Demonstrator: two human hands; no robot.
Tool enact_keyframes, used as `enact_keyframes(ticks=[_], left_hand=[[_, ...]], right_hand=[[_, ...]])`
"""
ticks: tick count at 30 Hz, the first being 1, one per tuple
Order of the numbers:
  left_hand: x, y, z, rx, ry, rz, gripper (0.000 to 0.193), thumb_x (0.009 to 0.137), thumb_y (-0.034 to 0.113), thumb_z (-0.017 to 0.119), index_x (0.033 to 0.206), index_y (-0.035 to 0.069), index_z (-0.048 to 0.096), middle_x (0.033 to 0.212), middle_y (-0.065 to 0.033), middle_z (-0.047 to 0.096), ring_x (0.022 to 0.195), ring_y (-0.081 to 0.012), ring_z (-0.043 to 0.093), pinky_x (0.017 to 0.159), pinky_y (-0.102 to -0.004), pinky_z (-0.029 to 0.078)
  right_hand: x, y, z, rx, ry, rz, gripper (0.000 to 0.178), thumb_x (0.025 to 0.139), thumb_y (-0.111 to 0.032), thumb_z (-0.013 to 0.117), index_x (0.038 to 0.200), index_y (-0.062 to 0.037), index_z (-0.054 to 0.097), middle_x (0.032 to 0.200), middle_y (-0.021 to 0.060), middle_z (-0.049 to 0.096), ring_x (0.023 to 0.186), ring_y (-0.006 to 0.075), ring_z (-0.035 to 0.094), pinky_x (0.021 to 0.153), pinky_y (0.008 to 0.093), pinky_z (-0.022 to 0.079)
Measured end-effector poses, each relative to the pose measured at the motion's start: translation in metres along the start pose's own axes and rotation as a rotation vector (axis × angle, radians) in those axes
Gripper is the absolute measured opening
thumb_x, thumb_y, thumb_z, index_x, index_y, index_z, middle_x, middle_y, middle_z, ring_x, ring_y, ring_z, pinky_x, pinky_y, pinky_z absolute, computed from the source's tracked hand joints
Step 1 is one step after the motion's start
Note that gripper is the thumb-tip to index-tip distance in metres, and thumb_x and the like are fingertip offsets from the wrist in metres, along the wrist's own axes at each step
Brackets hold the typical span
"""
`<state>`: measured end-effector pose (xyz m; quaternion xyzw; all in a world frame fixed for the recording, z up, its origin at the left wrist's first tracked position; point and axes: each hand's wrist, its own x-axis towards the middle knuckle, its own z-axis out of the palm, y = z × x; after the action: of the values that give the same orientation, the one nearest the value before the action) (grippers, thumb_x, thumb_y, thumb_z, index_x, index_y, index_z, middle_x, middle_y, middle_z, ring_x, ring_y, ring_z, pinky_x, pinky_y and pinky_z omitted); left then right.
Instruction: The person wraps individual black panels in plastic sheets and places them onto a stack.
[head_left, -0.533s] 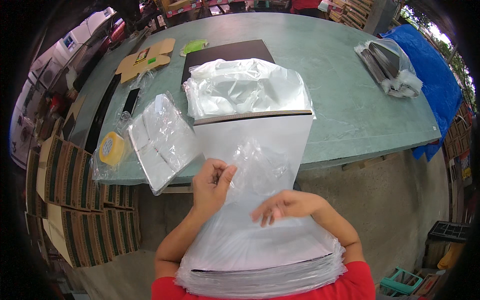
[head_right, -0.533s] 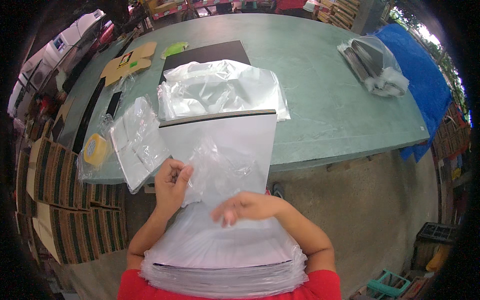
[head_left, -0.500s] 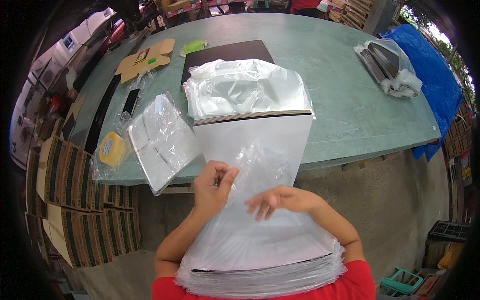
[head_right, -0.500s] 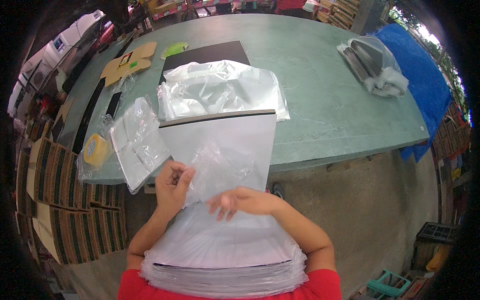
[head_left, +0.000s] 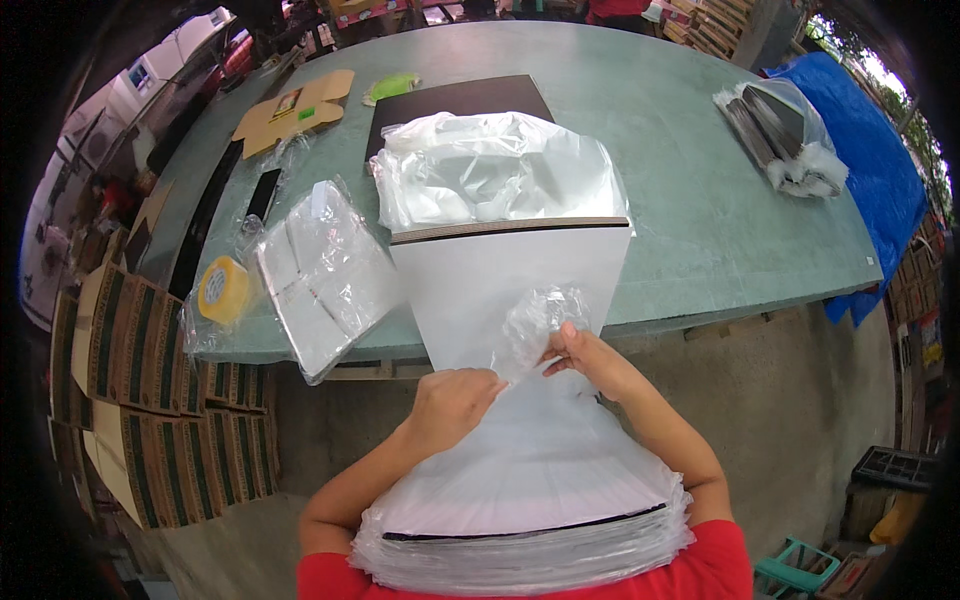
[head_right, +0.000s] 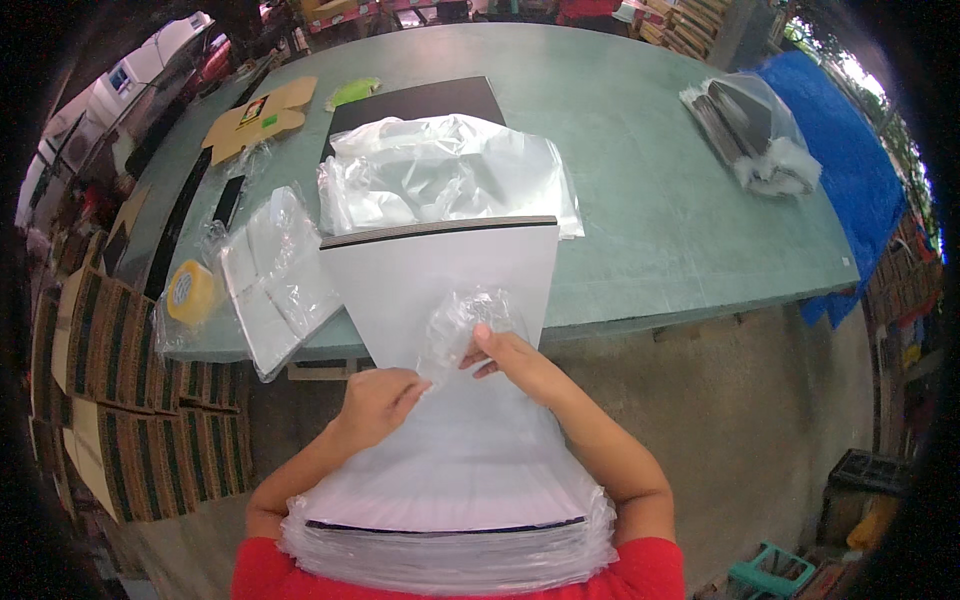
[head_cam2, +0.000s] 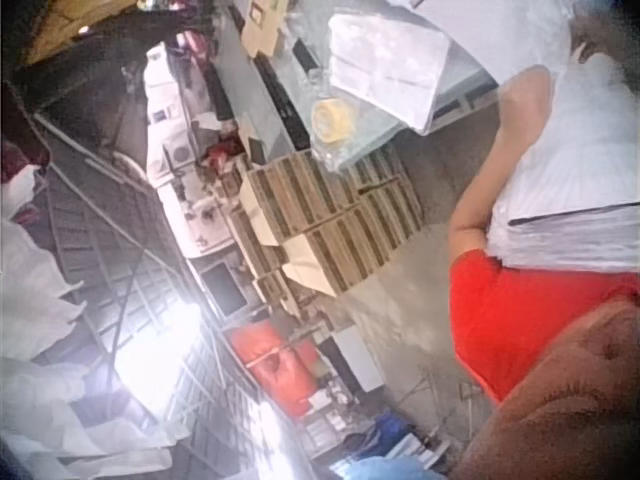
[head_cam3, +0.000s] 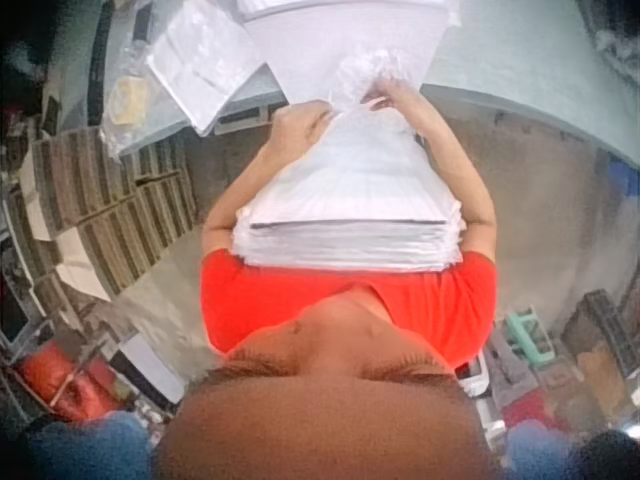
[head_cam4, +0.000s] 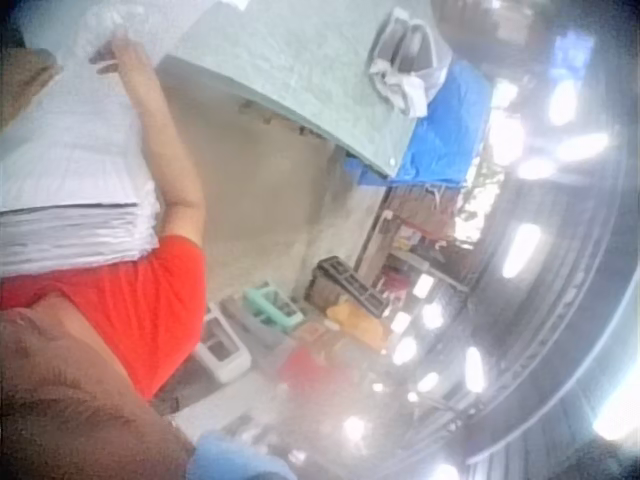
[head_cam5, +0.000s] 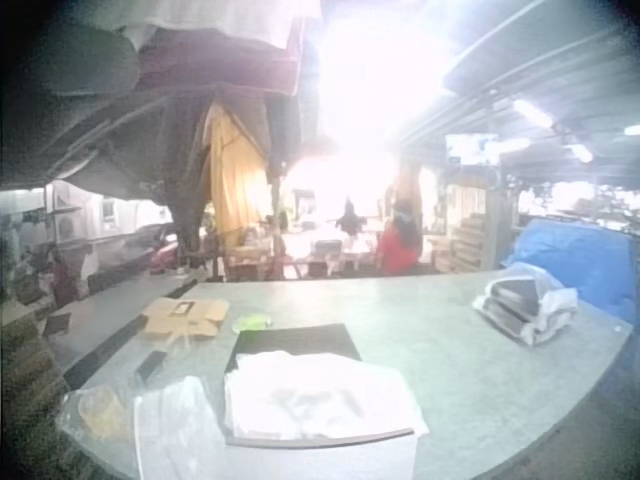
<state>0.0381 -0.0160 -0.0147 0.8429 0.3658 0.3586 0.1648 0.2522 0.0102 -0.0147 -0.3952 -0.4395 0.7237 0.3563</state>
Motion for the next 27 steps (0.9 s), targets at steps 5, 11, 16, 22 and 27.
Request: enact_keyframes(ticks=[5, 11, 16, 22, 27], left_hand=[[0.006, 0.003, -0.002, -0.057, -0.095, 0.038, 0.021, 0.075, 0.024, 0.061, 0.071, 0.004, 0.054, 0.061, -0.0069, 0.051, 0.050, -0.0183, 0.048, 0.048, -0.0263, 0.038], [0.039, 0.014, -0.009, -0.780, -0.147, -0.547, 0.020, 0.079, 0.019, 0.058, 0.072, 0.001, 0.053, 0.060, 0.0011, 0.049, 0.055, -0.0040, 0.040, 0.050, -0.0196, 0.035], [0.050, 0.017, -0.025, -0.623, -0.146, -0.478, 0.012, 0.077, 0.011, 0.058, 0.073, 0.000, 0.054, 0.065, 0.0005, 0.052, 0.059, -0.0035, 0.044, 0.053, -0.0184, 0.036], [0.048, 0.015, -0.035, -0.525, -0.081, -0.442, 0.009, 0.075, 0.009, 0.059, 0.072, 0.001, 0.055, 0.063, 0.0001, 0.053, 0.059, -0.0047, 0.045, 0.055, -0.0199, 0.037], [0.050, 0.016, -0.036, -0.496, 0.015, -0.383, 0.008, 0.074, 0.008, 0.060, 0.071, 0.002, 0.055, 0.064, -0.0002, 0.054, 0.058, -0.0048, 0.046, 0.054, -0.0203, 0.037]], right_hand=[[0.004, -0.013, 0.003, 0.029, 0.014, -0.115, 0.023, 0.076, -0.023, 0.061, 0.083, -0.0018, 0.057, 0.075, 0.0018, 0.057, 0.068, 0.0091, 0.053, 0.063, 0.0217, 0.041], [0.001, -0.031, 0.035, 0.363, -0.041, 0.013, 0.014, 0.074, -0.015, 0.064, 0.075, -0.0049, 0.053, 0.066, -0.0035, 0.050, 0.062, 0.0051, 0.047, 0.057, 0.0193, 0.038], [-0.005, -0.028, 0.021, -0.051, -0.024, -0.108, 0.017, 0.074, -0.014, 0.064, 0.083, -0.0023, 0.056, 0.067, -0.0021, 0.053, 0.063, 0.0042, 0.048, 0.056, 0.0183, 0.039], [-0.009, -0.040, 0.020, -0.026, -0.023, -0.155, 0.022, 0.073, -0.012, 0.065, 0.089, 0.0004, 0.059, 0.072, -0.0001, 0.056, 0.066, 0.0050, 0.050, 0.057, 0.0191, 0.040], [-0.009, -0.030, 0.023, -0.380, -0.156, -0.150, 0.017, 0.072, -0.013, 0.065, 0.083, 0.0000, 0.059, 0.068, -0.0004, 0.055, 0.063, 0.0051, 0.049, 0.056, 0.0198, 0.040]])
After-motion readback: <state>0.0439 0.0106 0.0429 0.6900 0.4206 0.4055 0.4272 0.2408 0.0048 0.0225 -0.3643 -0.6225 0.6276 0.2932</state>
